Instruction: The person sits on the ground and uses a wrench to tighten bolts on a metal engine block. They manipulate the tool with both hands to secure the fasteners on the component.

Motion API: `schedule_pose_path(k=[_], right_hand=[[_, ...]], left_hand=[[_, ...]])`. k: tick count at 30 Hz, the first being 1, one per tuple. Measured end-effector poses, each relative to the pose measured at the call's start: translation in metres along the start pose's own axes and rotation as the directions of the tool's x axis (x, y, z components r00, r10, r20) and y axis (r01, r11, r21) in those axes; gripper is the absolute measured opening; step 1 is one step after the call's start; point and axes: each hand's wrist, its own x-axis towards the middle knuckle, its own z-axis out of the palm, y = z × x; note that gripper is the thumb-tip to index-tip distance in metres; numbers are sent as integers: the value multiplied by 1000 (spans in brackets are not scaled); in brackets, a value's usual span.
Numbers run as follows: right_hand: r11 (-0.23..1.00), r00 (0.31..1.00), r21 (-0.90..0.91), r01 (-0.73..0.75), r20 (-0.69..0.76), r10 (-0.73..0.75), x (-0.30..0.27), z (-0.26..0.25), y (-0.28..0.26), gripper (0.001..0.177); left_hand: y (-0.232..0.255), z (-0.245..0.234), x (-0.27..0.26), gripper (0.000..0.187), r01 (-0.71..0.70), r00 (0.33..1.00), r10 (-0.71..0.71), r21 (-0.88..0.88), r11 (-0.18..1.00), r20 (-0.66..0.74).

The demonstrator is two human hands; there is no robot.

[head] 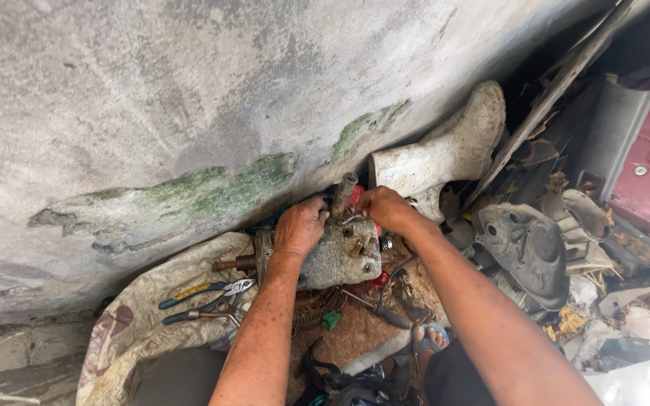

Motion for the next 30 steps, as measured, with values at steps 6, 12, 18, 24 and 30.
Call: schedule_pose_path(k=[6,12,18,24,30], right_hand=[[915,987,381,135,33,-159,18,-6,18,16],[919,987,388,74,101,-122,-23,-7,-11,26],[991,989,-98,-96,-126,83,-10,62,-26,46],[949,975,-305,-84,-220,15,-5,67,-33,30],[994,844,-74,-75,-536,23,3,114,-12,31]], left_hand=[[2,-2,3,23,31,999,-31,23,999,14],[13,-10,-1,29,-1,1000,1,-12,1000,22],[-2,-1,3,22,-18,1000,18,15,1000,20],[-16,10,11,21,-4,1000,4,5,1000,11],[-55,38,22,30,-177,983,180,68,982,-46]])
